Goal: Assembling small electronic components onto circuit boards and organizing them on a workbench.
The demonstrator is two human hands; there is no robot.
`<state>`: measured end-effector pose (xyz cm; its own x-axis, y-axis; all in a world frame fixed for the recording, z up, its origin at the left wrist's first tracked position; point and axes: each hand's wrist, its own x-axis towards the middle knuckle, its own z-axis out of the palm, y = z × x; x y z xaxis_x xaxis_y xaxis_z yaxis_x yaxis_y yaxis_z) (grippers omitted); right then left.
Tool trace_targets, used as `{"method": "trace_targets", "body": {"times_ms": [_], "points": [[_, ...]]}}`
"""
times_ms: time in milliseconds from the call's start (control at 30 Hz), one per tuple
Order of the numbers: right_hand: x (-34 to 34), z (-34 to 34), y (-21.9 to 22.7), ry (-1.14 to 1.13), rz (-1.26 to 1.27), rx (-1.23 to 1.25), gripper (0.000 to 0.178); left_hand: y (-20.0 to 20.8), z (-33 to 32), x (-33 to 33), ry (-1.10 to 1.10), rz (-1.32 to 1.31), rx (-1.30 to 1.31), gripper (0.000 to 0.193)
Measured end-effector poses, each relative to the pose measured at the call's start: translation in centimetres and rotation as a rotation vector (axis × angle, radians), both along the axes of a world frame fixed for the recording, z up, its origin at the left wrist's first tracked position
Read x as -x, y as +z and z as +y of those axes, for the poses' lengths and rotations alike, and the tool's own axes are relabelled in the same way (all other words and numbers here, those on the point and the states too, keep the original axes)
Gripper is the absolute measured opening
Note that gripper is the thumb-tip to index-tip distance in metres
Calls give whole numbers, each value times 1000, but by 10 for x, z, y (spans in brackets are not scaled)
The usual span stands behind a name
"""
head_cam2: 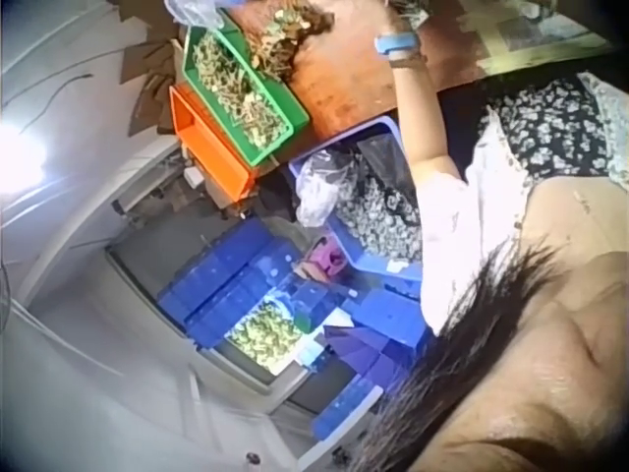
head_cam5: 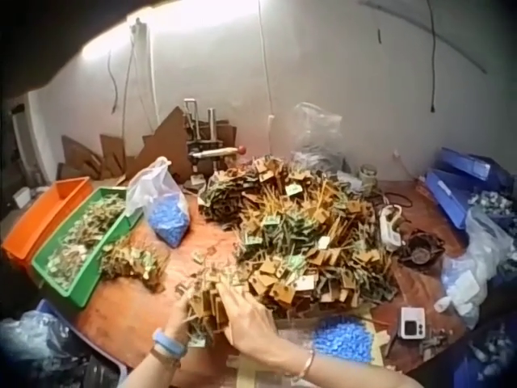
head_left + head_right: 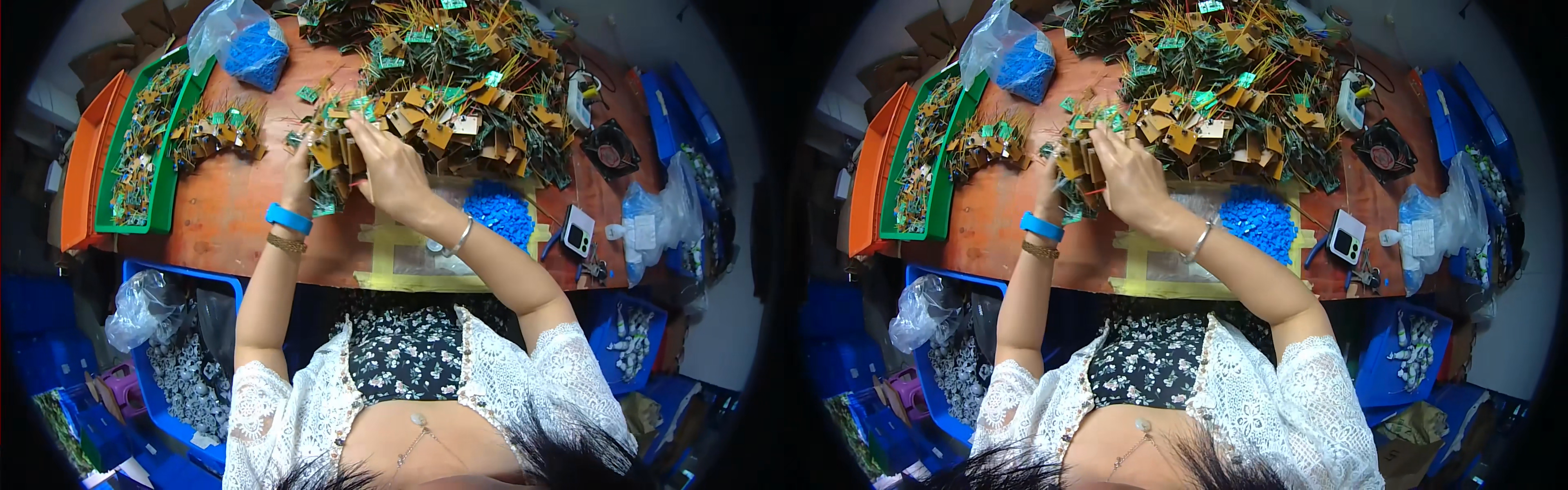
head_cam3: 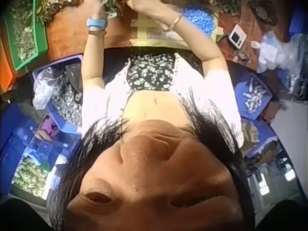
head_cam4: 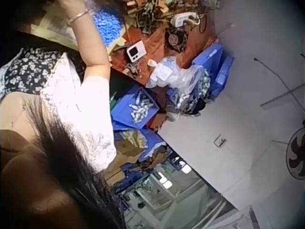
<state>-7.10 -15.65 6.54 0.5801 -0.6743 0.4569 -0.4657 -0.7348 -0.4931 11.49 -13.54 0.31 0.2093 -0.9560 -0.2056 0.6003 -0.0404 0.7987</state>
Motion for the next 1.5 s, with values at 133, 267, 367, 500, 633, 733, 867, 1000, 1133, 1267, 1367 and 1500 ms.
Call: {"method": "trace_targets", "body": {"times_ms": [133,267,367,500,633,733,867,1000,1133,1267,1367,1500], "points": [[35,10,-2,-31,117,-66,88,18,4,49,202,-499,182,57],[55,20,3,-47,133,38,91,-4,-14,39,502,-1579,12,70],[53,32,19,-14,43,66,84,-24,-20,16,834,-2042,76,71],[30,13,-12,53,-16,320,66,-31,-20,28,299,-1163,141,60],[23,-5,-35,60,-73,385,65,-19,-15,56,21,-42,132,46],[30,-9,-31,113,-90,363,61,-21,-12,55,0,-187,145,45],[30,-12,-27,125,-36,327,62,30,-1,34,122,-364,-42,49],[35,4,-12,113,4,248,69,17,-59,-33,432,-903,147,42],[19,13,-6,109,35,323,65,-8,-108,-71,162,-1951,129,36],[11,-5,-29,137,104,313,54,-38,-136,-77,144,-2062,169,18],[5,-12,-32,159,68,295,49,-38,-134,-84,257,-2087,86,17],[5,-10,-22,279,-35,170,53,-21,-90,-110,560,-1058,152,35]]}}
